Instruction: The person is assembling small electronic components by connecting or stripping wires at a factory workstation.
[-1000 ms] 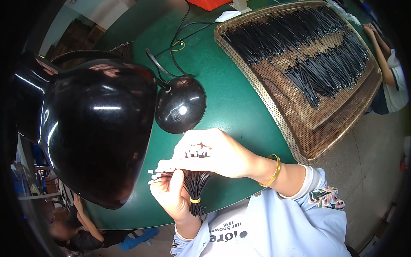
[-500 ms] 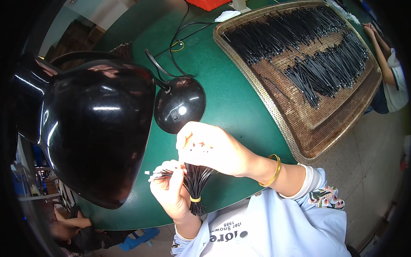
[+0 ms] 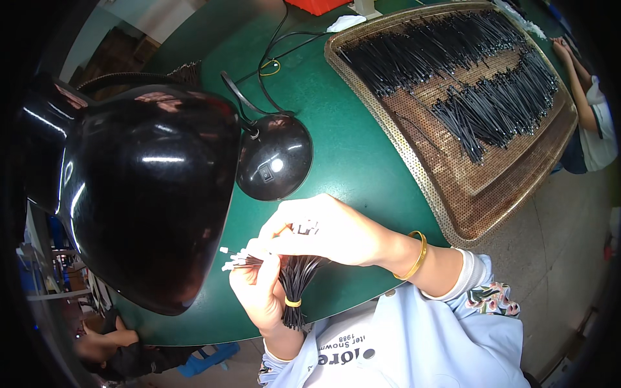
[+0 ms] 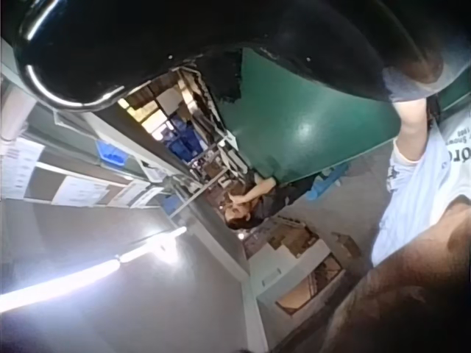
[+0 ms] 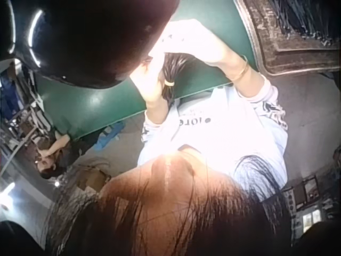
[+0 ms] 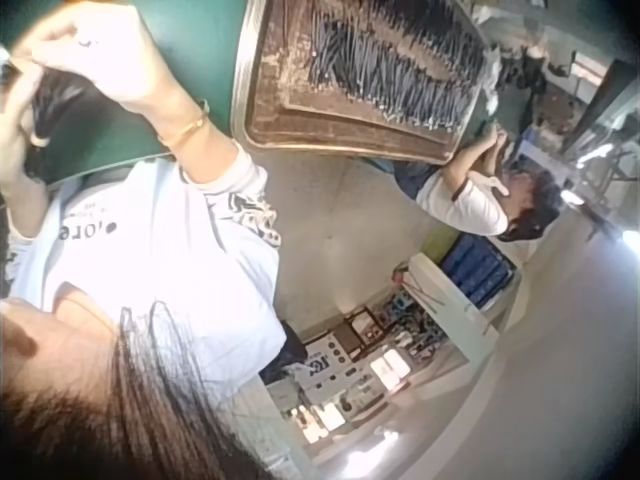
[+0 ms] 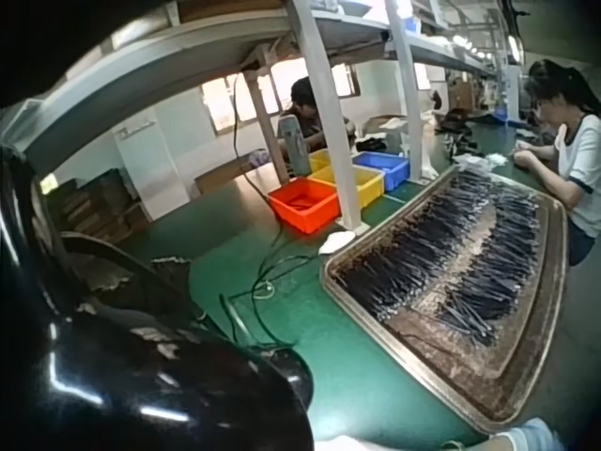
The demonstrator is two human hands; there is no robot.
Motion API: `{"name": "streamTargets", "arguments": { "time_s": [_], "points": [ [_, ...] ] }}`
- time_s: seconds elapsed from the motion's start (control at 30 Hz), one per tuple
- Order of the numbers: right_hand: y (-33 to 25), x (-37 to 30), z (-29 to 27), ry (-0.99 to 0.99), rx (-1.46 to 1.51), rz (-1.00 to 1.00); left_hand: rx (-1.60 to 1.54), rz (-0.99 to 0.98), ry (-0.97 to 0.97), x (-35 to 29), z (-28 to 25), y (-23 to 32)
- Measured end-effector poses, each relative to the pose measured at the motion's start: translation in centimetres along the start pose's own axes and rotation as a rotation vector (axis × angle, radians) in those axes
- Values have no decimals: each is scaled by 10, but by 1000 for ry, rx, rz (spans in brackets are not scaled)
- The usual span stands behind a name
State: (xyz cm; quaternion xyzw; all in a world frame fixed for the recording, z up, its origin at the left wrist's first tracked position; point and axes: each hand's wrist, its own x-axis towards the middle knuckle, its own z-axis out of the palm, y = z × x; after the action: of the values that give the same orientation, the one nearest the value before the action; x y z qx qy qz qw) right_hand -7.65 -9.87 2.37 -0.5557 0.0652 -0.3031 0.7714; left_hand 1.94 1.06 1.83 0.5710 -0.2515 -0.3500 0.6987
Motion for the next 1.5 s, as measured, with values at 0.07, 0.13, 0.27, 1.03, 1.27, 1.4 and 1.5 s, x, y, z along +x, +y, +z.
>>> {"name": "streamTargets", "arguments": {
  "time_s": [0.07,0.13,0.27,1.03,1.27,1.4,1.5],
  "points": [
    [-3,-1,0,13,-13,40,-32,-9,4,0,7,5],
    [-6,-2,0,24,-23,79,-13,55,-23,2,0,-2],
    [-6,0,-2,-12,-62,114,-8,111,-68,2,-5,-5],
    [-5,0,2,12,-144,43,156,106,-18,-3,10,1],
    [-8,-1,1,77,-51,84,-79,111,-41,0,-5,-12],
    [-8,-1,3,94,12,58,-4,85,20,1,-1,-8],
    [-9,-2,4,112,55,80,-8,79,10,0,-4,-9]
  ]
}}
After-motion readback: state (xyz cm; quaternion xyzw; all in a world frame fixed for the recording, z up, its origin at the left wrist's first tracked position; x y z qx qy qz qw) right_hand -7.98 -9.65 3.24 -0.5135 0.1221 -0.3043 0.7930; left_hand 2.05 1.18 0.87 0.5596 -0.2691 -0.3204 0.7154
